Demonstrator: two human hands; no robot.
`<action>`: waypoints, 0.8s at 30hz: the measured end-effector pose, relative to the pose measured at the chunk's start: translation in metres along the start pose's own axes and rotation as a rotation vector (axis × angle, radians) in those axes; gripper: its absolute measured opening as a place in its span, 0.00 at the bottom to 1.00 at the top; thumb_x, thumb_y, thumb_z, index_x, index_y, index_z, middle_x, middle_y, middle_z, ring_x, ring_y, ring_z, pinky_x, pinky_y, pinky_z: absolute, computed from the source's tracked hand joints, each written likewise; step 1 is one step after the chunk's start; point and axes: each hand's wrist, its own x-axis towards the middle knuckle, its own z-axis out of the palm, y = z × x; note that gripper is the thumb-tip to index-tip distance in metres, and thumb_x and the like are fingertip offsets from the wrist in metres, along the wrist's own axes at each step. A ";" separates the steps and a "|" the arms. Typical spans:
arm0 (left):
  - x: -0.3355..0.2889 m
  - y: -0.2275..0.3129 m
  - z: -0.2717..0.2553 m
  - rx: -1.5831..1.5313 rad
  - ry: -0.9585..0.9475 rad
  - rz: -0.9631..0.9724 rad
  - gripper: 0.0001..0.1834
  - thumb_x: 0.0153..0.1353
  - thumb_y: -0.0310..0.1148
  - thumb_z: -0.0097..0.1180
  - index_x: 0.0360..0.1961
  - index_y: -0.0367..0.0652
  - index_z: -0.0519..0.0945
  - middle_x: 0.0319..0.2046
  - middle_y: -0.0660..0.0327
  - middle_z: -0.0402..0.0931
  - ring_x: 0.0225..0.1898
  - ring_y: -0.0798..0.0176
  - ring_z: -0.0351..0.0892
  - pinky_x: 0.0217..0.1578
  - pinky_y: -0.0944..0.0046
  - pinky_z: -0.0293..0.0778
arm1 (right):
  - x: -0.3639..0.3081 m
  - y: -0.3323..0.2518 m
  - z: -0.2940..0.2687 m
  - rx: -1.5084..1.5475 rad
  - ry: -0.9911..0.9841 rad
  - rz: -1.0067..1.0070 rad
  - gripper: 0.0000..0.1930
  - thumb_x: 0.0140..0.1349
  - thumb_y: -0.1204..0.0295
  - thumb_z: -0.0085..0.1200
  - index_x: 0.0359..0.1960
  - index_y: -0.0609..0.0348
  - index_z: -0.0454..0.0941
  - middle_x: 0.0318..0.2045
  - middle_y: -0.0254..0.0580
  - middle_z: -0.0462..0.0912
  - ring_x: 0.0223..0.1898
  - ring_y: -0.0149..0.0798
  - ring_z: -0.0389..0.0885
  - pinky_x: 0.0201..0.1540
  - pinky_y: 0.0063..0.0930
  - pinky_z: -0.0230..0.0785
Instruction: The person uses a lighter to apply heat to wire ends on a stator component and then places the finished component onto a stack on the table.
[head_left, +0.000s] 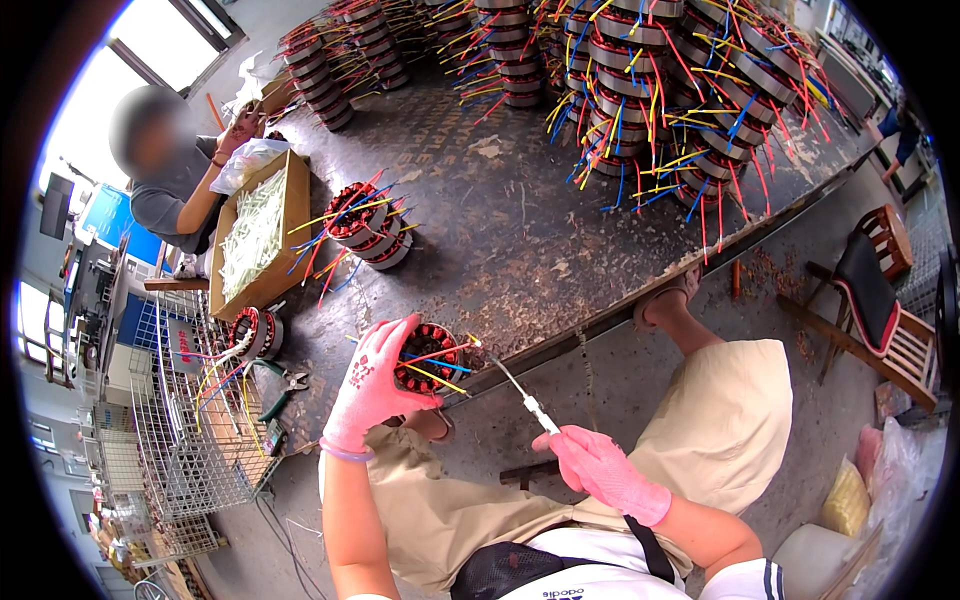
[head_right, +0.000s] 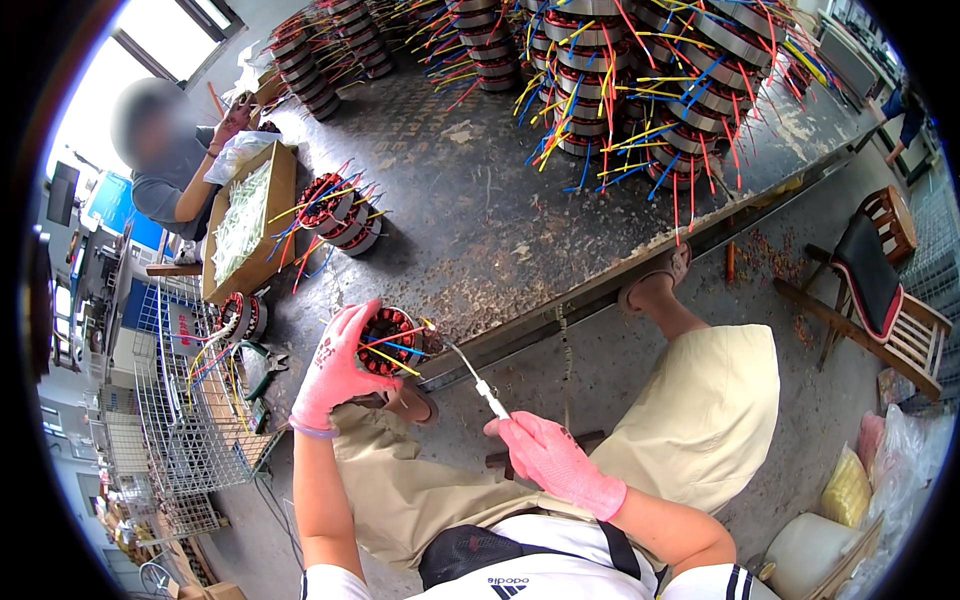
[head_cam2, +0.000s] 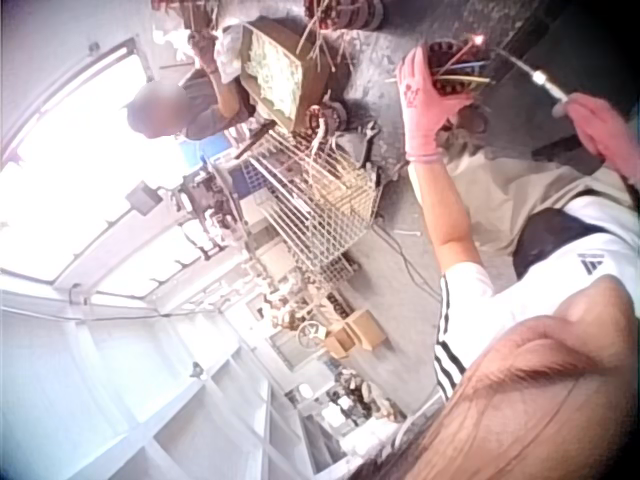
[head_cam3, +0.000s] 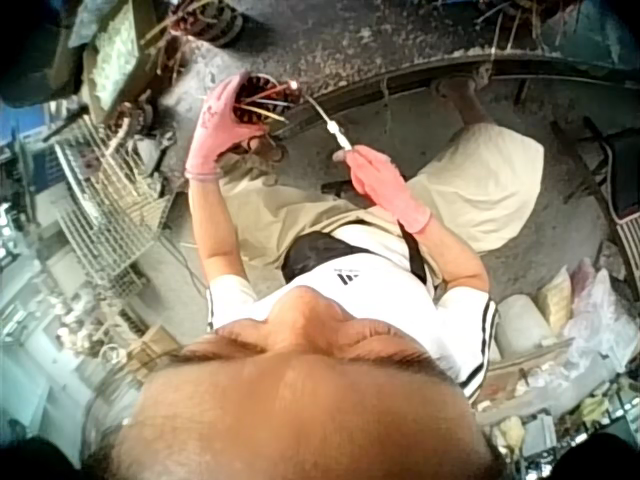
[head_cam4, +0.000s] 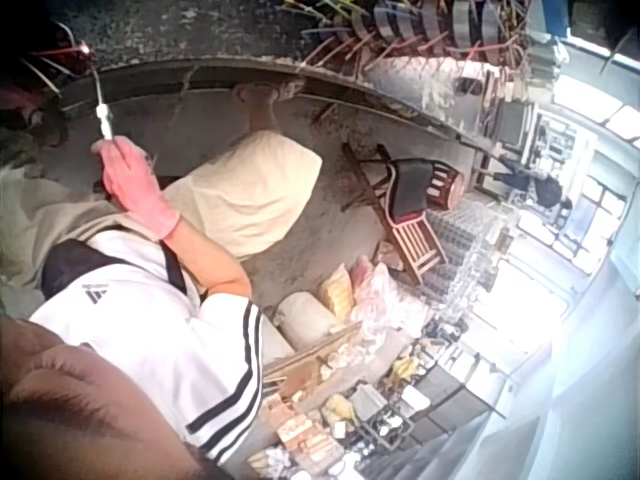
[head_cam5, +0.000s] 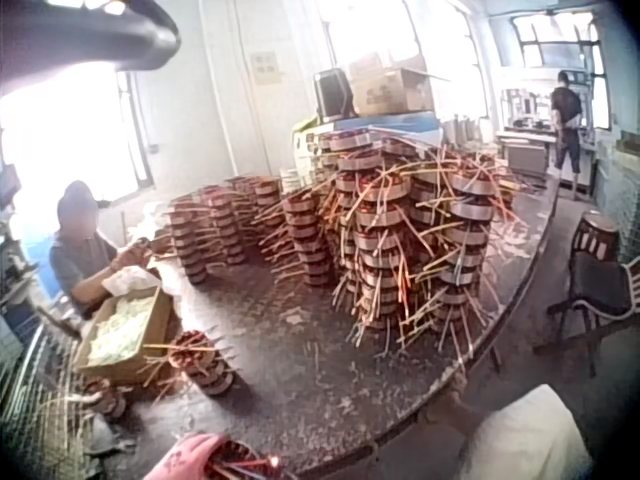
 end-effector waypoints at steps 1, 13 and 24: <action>0.000 0.000 0.000 0.001 0.002 0.001 0.57 0.28 0.43 0.80 0.64 0.40 0.67 0.59 0.49 0.70 0.64 0.41 0.63 0.65 0.48 0.60 | 0.000 0.001 0.000 0.007 0.002 0.003 0.17 0.74 0.63 0.41 0.46 0.64 0.78 0.18 0.29 0.67 0.19 0.22 0.64 0.23 0.21 0.57; 0.000 -0.001 0.001 0.003 0.014 0.021 0.56 0.28 0.41 0.79 0.64 0.39 0.68 0.58 0.48 0.71 0.63 0.41 0.64 0.65 0.48 0.60 | 0.000 -0.001 0.002 -0.004 0.003 -0.018 0.16 0.74 0.63 0.42 0.46 0.63 0.79 0.16 0.28 0.66 0.19 0.22 0.63 0.23 0.20 0.57; 0.001 0.000 0.000 -0.014 0.010 0.012 0.55 0.28 0.41 0.79 0.63 0.39 0.68 0.57 0.48 0.71 0.63 0.41 0.64 0.65 0.48 0.60 | -0.002 -0.004 0.001 -0.016 0.003 -0.034 0.16 0.74 0.64 0.42 0.46 0.63 0.79 0.16 0.27 0.66 0.18 0.22 0.63 0.22 0.20 0.57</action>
